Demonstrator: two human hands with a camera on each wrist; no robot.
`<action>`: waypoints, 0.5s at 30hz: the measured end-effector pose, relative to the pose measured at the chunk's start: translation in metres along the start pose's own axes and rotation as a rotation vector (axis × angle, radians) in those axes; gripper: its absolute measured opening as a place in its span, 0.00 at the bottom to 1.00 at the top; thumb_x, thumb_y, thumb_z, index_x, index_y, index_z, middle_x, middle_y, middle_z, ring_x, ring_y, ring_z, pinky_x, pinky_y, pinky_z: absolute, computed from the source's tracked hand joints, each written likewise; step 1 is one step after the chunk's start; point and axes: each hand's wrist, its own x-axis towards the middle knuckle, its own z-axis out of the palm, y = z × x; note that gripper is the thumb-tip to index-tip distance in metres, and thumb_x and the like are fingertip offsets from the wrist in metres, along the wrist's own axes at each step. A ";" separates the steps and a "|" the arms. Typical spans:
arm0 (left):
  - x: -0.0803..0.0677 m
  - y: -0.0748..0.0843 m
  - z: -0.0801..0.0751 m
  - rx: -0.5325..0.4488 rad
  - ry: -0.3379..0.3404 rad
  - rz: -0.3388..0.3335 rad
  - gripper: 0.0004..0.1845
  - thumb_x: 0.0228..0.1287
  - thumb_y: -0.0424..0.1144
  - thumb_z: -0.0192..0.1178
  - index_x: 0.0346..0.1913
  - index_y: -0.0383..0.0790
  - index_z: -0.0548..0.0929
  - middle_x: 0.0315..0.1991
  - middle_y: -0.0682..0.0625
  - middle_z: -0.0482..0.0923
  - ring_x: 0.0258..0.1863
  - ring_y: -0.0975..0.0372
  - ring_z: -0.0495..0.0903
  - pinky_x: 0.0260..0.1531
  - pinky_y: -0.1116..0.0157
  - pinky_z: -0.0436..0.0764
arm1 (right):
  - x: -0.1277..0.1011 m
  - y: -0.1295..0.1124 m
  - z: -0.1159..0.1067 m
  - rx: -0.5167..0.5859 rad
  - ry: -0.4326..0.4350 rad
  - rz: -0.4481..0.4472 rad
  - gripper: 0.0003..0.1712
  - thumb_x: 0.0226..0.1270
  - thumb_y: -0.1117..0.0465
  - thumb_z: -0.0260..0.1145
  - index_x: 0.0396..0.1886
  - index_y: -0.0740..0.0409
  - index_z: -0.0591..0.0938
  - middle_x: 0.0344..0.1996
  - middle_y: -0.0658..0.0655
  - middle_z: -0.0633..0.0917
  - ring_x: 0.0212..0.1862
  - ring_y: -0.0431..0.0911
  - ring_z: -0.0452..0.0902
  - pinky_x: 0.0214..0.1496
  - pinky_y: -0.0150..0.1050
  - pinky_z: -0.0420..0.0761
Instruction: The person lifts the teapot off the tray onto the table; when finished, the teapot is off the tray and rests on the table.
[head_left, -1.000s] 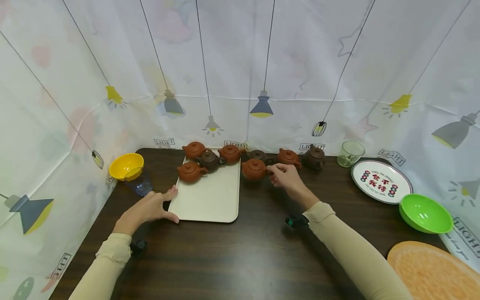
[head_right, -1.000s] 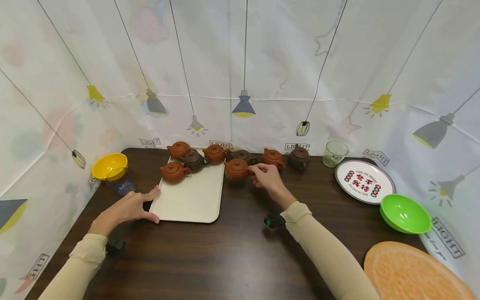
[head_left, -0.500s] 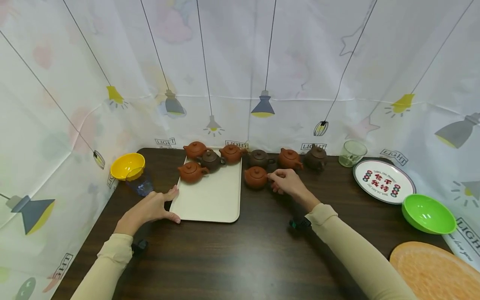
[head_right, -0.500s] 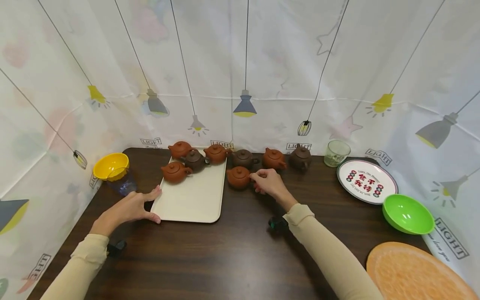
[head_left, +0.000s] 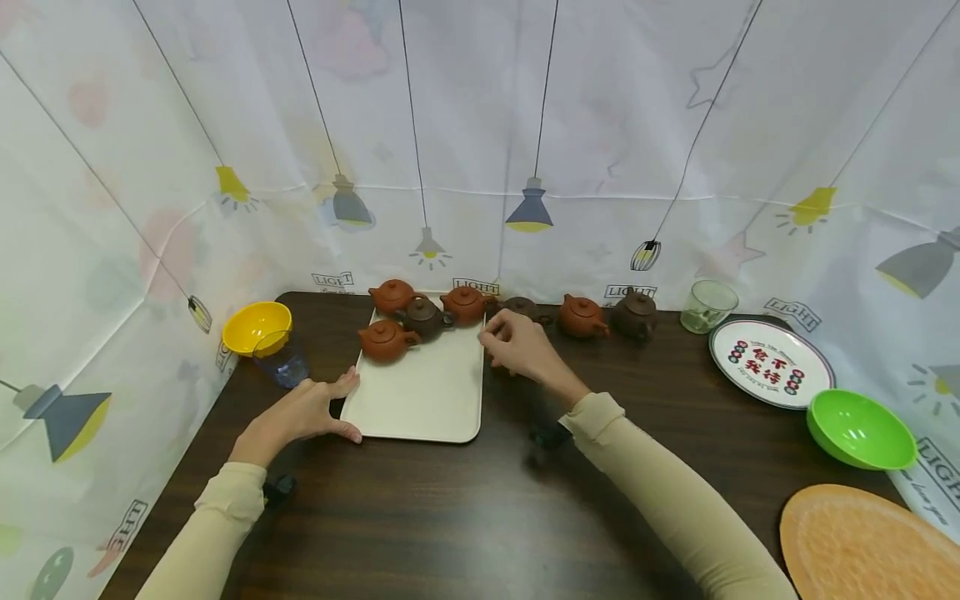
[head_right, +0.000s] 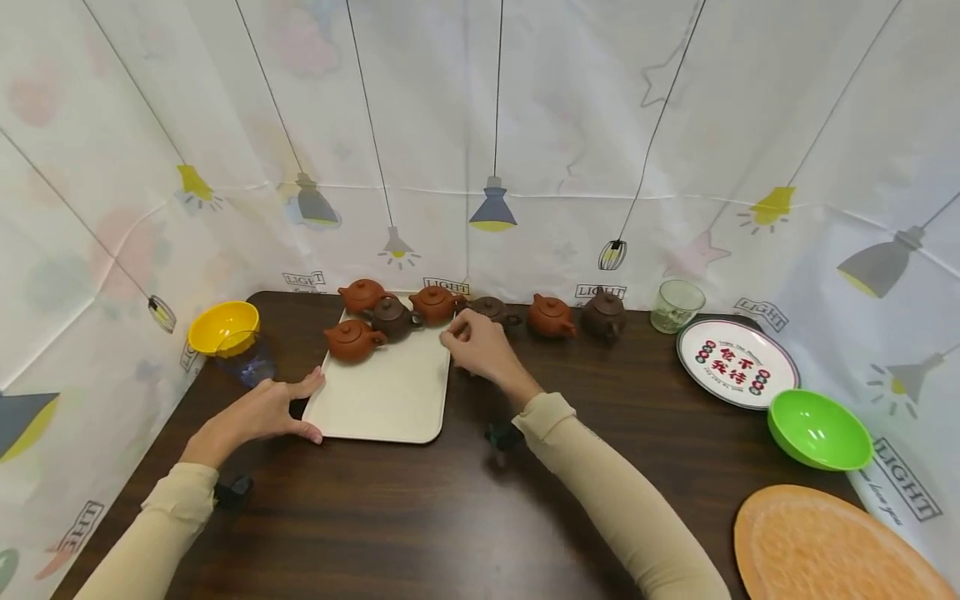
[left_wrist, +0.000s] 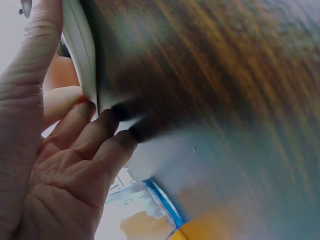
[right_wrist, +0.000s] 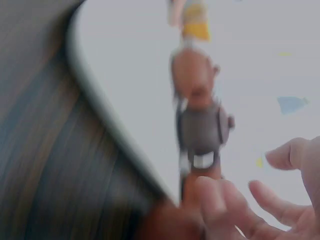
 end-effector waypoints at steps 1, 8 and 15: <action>0.000 -0.001 0.000 0.003 0.002 -0.002 0.61 0.55 0.67 0.76 0.81 0.30 0.65 0.77 0.32 0.66 0.63 0.39 0.84 0.66 0.44 0.82 | 0.005 -0.004 0.009 0.072 -0.043 0.009 0.17 0.81 0.48 0.62 0.56 0.54 0.82 0.46 0.67 0.91 0.42 0.62 0.90 0.38 0.54 0.90; -0.001 -0.002 0.000 -0.012 0.002 -0.001 0.61 0.55 0.66 0.76 0.80 0.29 0.65 0.77 0.31 0.66 0.68 0.36 0.79 0.67 0.43 0.81 | 0.037 -0.018 0.066 0.516 -0.228 0.171 0.27 0.85 0.47 0.61 0.73 0.56 0.75 0.66 0.72 0.81 0.60 0.65 0.87 0.48 0.48 0.93; 0.000 -0.001 0.002 -0.029 -0.002 -0.023 0.61 0.54 0.67 0.76 0.81 0.32 0.65 0.78 0.32 0.66 0.70 0.37 0.78 0.69 0.43 0.80 | 0.059 -0.028 0.100 0.627 -0.254 0.230 0.28 0.87 0.46 0.58 0.73 0.61 0.76 0.66 0.71 0.81 0.63 0.63 0.86 0.56 0.49 0.92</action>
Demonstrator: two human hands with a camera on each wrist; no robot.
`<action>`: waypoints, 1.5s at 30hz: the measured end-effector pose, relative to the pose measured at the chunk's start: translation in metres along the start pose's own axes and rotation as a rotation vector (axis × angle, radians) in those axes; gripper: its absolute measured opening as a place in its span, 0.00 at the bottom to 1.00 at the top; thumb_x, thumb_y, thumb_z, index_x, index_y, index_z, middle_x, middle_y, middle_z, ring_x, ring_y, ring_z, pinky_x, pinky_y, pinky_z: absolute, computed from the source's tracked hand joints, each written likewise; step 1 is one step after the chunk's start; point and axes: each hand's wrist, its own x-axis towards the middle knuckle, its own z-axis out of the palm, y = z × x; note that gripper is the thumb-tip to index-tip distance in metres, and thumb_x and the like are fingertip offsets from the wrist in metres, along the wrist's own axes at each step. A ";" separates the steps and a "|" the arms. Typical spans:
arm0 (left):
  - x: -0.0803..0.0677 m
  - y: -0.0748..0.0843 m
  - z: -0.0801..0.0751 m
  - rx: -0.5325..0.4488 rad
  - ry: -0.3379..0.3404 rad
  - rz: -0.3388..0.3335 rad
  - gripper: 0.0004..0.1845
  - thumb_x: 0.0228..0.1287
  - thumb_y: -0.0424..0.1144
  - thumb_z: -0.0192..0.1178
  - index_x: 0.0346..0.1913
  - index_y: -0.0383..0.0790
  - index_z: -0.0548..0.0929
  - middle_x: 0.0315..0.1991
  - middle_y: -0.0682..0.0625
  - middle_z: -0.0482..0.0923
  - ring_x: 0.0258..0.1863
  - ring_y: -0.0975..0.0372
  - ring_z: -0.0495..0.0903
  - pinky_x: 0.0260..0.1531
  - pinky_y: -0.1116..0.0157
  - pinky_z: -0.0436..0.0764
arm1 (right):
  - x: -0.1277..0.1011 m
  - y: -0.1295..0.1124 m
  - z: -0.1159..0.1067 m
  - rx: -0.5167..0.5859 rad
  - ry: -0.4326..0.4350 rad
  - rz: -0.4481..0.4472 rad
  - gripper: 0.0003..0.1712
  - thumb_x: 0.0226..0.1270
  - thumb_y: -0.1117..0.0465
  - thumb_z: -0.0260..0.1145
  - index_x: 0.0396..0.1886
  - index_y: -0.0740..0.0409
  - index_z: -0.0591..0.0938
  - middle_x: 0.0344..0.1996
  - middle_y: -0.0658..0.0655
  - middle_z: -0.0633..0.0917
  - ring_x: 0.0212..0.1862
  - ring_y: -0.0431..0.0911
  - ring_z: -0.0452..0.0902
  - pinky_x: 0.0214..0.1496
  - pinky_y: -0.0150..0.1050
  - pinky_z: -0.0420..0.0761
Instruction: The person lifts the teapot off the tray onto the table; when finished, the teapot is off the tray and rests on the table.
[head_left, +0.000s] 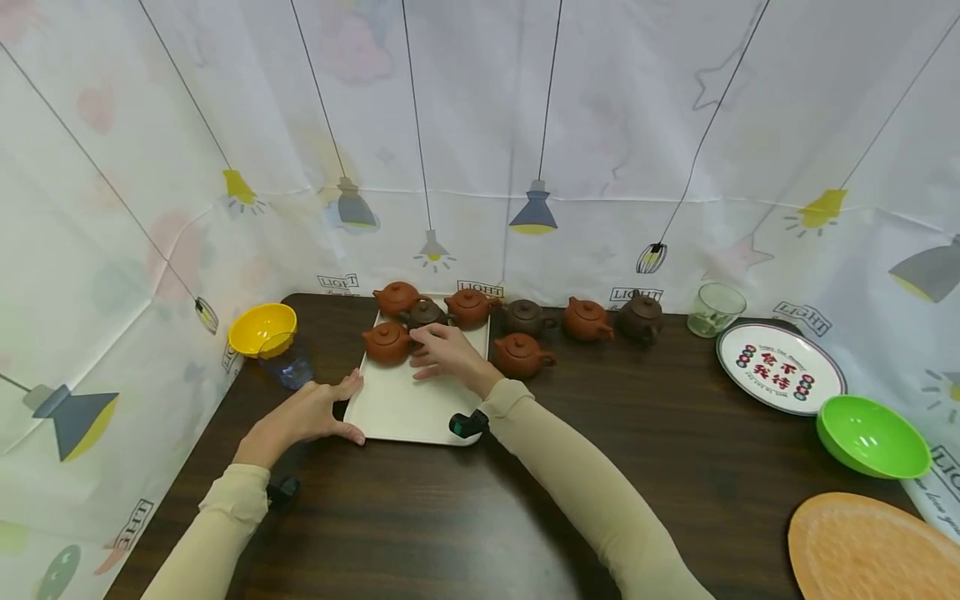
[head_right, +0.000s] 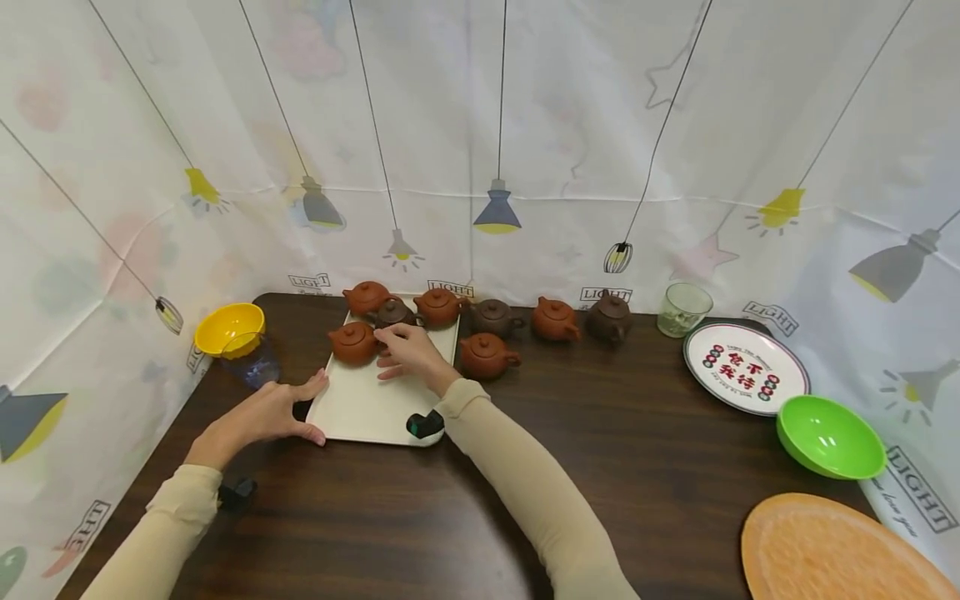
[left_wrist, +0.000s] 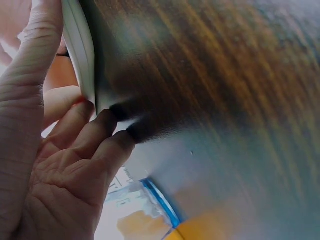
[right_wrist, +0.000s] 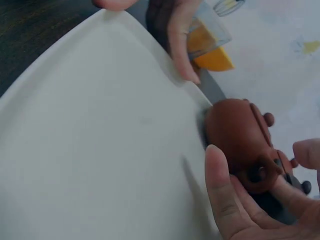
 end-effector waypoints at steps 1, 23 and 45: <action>0.000 0.001 0.000 -0.002 -0.001 -0.004 0.61 0.54 0.68 0.76 0.81 0.32 0.65 0.78 0.33 0.66 0.70 0.37 0.78 0.69 0.43 0.80 | 0.002 0.001 0.003 0.005 0.012 0.006 0.28 0.86 0.47 0.59 0.70 0.63 0.77 0.63 0.71 0.82 0.61 0.62 0.87 0.55 0.48 0.92; -0.001 0.000 0.001 0.001 0.006 0.005 0.61 0.54 0.67 0.76 0.81 0.31 0.65 0.77 0.32 0.66 0.66 0.36 0.80 0.67 0.43 0.81 | -0.034 -0.014 -0.016 -0.099 0.086 -0.124 0.18 0.81 0.56 0.66 0.55 0.66 0.91 0.41 0.69 0.94 0.34 0.46 0.94 0.63 0.51 0.89; -0.002 0.004 0.000 0.028 0.006 0.032 0.61 0.56 0.66 0.76 0.80 0.28 0.65 0.77 0.30 0.66 0.65 0.37 0.82 0.66 0.44 0.82 | -0.179 0.014 -0.237 -0.147 0.328 -0.144 0.29 0.86 0.55 0.60 0.67 0.78 0.79 0.38 0.56 0.95 0.39 0.42 0.94 0.52 0.43 0.92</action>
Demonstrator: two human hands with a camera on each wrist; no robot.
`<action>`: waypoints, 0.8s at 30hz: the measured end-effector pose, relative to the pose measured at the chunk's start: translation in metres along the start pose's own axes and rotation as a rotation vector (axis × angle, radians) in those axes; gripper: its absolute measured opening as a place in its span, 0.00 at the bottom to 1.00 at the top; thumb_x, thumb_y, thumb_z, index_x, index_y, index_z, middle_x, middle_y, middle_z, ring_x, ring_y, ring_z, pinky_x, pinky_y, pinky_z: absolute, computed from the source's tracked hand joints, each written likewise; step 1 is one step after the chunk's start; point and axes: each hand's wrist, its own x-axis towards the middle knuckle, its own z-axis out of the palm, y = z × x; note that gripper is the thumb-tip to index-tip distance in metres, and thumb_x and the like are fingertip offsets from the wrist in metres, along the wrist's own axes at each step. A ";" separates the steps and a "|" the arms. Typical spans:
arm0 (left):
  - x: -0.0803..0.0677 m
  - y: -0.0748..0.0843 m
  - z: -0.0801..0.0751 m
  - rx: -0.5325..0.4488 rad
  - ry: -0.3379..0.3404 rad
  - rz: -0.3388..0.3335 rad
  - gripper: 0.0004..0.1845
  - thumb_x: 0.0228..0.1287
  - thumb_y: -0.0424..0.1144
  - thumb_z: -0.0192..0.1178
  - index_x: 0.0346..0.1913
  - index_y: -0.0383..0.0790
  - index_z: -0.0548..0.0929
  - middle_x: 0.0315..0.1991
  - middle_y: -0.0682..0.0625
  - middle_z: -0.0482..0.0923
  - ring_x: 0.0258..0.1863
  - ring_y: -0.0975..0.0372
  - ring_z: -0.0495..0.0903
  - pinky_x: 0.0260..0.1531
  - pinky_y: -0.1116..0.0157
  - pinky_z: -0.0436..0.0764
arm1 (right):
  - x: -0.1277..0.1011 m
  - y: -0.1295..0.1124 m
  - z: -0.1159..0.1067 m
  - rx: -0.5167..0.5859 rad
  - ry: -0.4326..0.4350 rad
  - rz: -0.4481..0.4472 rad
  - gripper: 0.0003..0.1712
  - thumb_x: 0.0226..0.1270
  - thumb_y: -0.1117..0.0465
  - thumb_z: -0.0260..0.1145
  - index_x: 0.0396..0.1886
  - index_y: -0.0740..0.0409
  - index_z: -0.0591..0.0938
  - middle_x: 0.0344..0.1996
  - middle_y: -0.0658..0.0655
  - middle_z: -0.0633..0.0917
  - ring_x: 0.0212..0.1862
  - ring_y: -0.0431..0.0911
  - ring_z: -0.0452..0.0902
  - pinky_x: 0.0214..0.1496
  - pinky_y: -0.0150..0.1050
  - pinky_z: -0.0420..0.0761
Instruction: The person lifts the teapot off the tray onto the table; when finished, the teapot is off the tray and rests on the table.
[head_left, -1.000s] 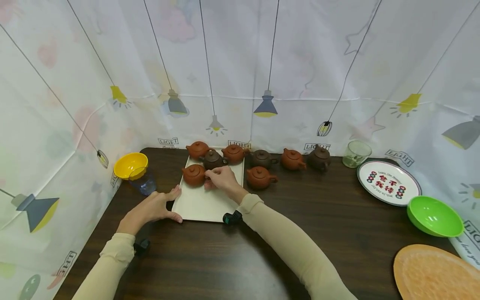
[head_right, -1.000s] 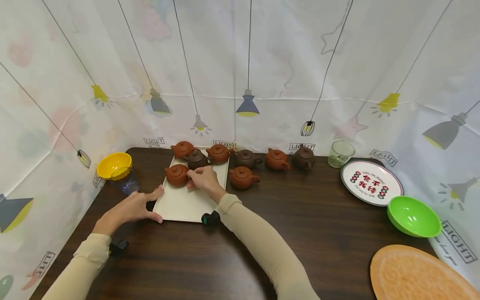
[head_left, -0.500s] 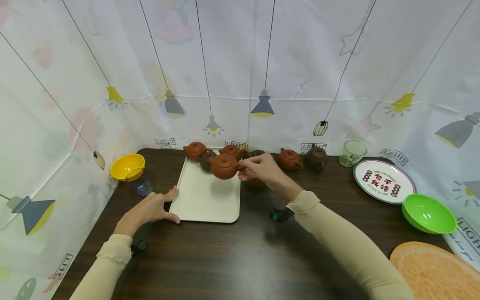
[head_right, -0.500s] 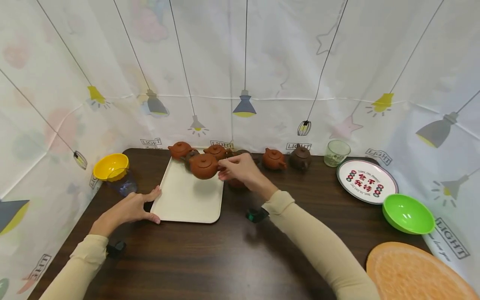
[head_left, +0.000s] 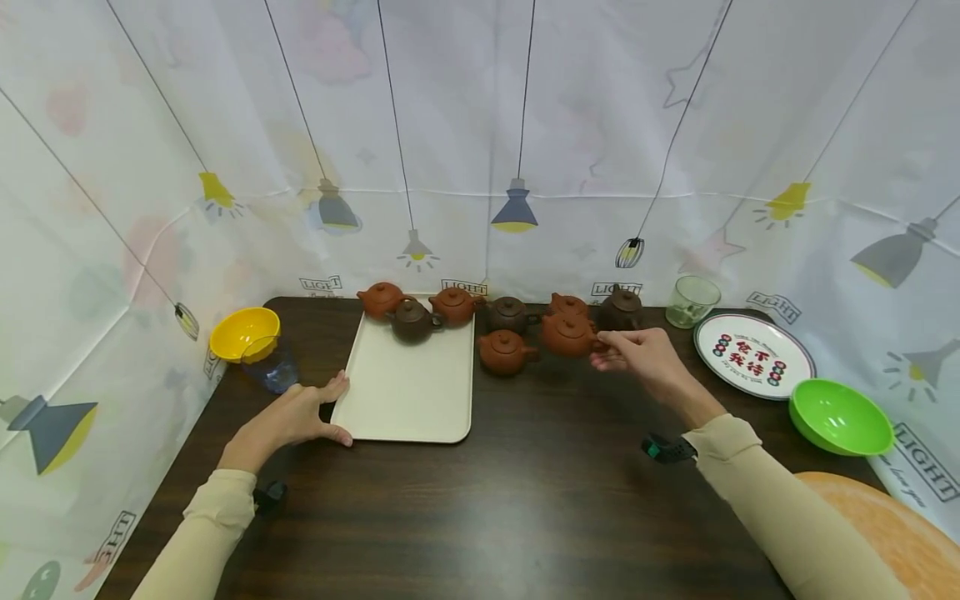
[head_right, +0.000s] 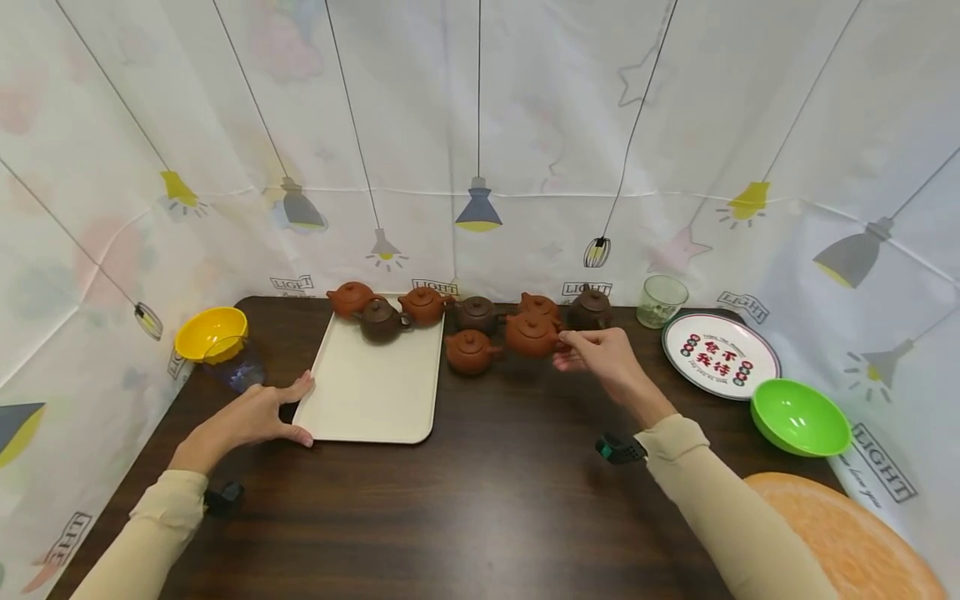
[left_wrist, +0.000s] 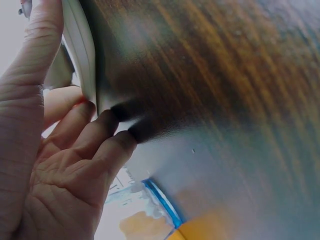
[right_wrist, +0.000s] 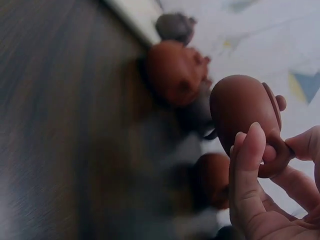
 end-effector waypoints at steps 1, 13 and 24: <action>0.000 -0.001 0.000 0.001 0.001 0.001 0.61 0.56 0.66 0.76 0.80 0.28 0.65 0.77 0.30 0.66 0.64 0.37 0.83 0.66 0.44 0.82 | 0.000 0.006 -0.001 0.006 0.005 0.009 0.29 0.86 0.55 0.60 0.67 0.79 0.78 0.38 0.56 0.95 0.38 0.41 0.94 0.50 0.41 0.93; -0.001 -0.002 0.001 -0.004 0.013 0.016 0.60 0.55 0.66 0.76 0.80 0.28 0.66 0.77 0.30 0.66 0.58 0.41 0.87 0.65 0.44 0.82 | 0.003 0.042 0.000 0.080 0.001 0.083 0.29 0.87 0.58 0.57 0.70 0.82 0.73 0.39 0.56 0.94 0.39 0.39 0.93 0.48 0.35 0.92; -0.001 -0.003 -0.001 -0.018 0.006 0.009 0.60 0.57 0.66 0.75 0.80 0.28 0.65 0.77 0.30 0.66 0.54 0.45 0.88 0.65 0.45 0.83 | 0.005 0.010 0.007 -0.541 0.156 -0.077 0.30 0.79 0.39 0.64 0.52 0.63 0.91 0.24 0.59 0.93 0.25 0.54 0.91 0.28 0.44 0.89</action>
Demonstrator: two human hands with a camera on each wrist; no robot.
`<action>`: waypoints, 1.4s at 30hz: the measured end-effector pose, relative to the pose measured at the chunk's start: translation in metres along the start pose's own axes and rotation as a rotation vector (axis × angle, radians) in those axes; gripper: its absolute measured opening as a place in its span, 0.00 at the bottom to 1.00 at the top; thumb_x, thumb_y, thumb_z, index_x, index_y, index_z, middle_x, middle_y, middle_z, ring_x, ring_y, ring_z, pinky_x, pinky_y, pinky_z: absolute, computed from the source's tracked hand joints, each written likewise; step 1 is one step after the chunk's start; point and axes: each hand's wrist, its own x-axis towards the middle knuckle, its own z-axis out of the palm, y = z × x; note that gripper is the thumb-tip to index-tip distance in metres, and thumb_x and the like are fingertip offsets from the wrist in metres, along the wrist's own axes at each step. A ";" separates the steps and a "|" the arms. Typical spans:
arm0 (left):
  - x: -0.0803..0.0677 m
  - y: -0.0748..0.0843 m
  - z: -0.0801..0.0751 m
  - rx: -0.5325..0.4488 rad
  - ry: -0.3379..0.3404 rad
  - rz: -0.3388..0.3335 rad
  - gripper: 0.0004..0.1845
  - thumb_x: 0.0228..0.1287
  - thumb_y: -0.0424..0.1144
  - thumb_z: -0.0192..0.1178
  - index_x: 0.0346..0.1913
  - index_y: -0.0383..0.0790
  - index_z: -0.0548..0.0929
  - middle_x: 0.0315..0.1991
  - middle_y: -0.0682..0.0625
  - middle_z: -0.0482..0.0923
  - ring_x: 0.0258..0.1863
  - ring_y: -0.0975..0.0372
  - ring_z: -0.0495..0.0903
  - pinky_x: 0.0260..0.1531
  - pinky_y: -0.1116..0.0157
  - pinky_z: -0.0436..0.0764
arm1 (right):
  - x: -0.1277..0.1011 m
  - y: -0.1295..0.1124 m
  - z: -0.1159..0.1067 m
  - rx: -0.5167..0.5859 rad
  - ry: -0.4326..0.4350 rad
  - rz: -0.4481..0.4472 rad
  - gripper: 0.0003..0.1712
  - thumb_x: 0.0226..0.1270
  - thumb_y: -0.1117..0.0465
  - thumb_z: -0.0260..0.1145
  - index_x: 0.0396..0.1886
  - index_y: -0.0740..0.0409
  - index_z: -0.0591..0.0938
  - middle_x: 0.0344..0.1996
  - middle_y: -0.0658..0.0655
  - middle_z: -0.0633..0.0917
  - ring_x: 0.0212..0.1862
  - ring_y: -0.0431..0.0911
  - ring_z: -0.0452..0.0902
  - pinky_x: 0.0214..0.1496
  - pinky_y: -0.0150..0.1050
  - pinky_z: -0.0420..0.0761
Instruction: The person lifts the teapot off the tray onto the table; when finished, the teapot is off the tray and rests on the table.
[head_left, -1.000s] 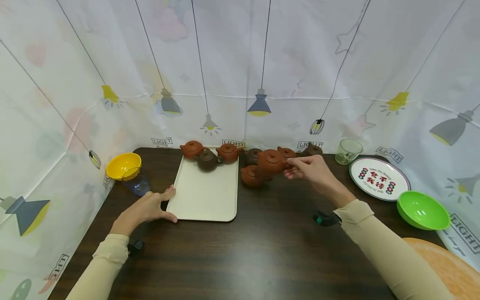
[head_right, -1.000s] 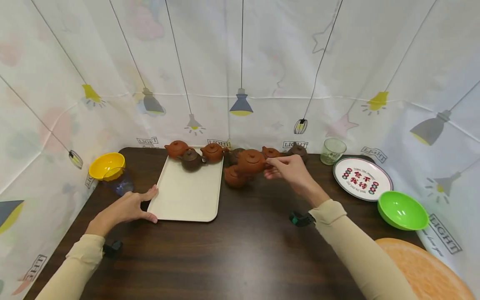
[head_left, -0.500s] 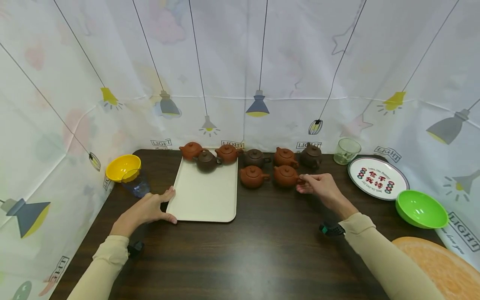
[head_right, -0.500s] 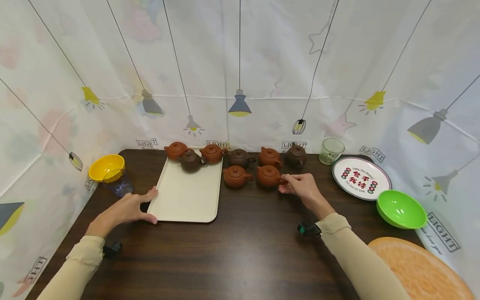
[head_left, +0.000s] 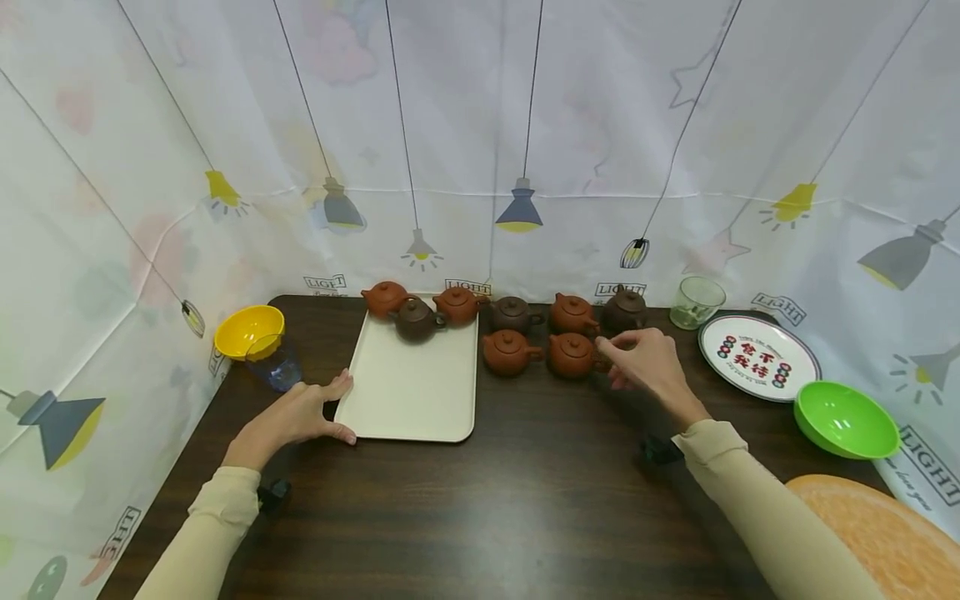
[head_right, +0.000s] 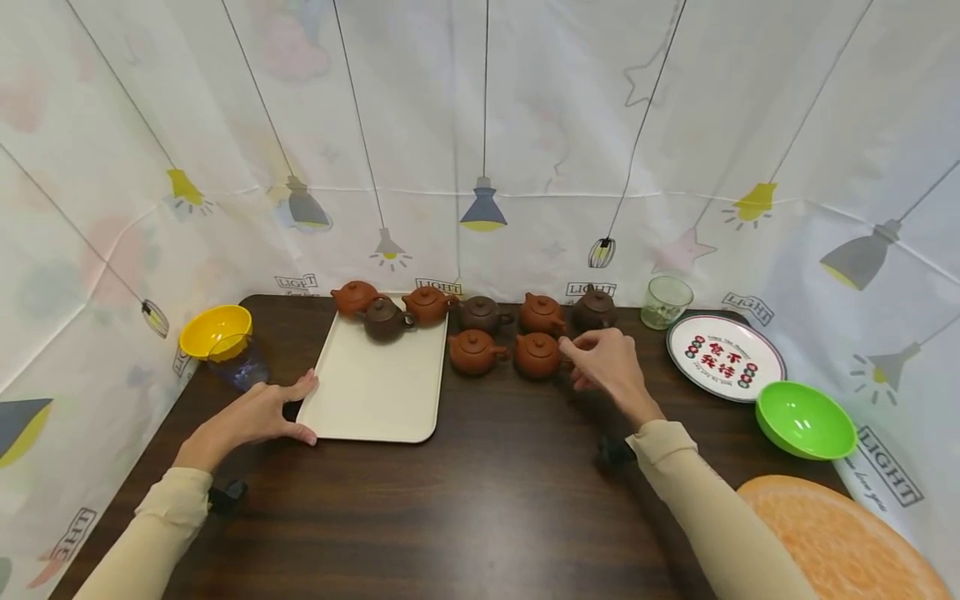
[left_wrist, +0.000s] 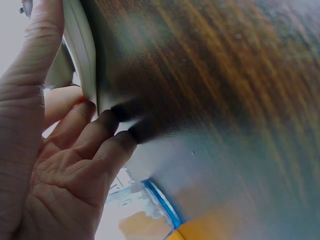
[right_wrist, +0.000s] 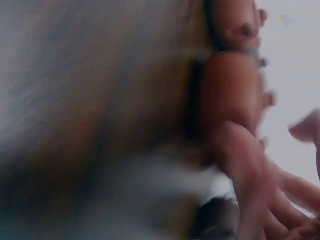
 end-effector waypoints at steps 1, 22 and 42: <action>0.000 0.000 -0.001 0.001 0.002 -0.001 0.60 0.57 0.65 0.76 0.80 0.28 0.65 0.77 0.30 0.67 0.54 0.45 0.88 0.65 0.45 0.83 | 0.002 -0.009 0.001 -0.041 0.046 -0.039 0.29 0.79 0.38 0.64 0.49 0.61 0.91 0.22 0.58 0.92 0.24 0.55 0.90 0.26 0.43 0.88; 0.004 0.000 0.002 -0.021 -0.003 -0.011 0.60 0.56 0.65 0.76 0.81 0.29 0.64 0.78 0.31 0.65 0.70 0.36 0.77 0.69 0.43 0.79 | 0.062 -0.156 0.150 0.509 -0.543 0.112 0.40 0.89 0.48 0.53 0.89 0.51 0.49 0.72 0.75 0.75 0.51 0.63 0.91 0.47 0.48 0.93; 0.001 -0.003 0.002 -0.012 0.001 -0.029 0.61 0.55 0.66 0.76 0.81 0.30 0.64 0.78 0.31 0.66 0.70 0.36 0.78 0.69 0.44 0.80 | 0.069 -0.155 0.215 0.886 -0.356 0.322 0.19 0.87 0.55 0.59 0.62 0.66 0.75 0.50 0.71 0.83 0.47 0.58 0.93 0.57 0.47 0.92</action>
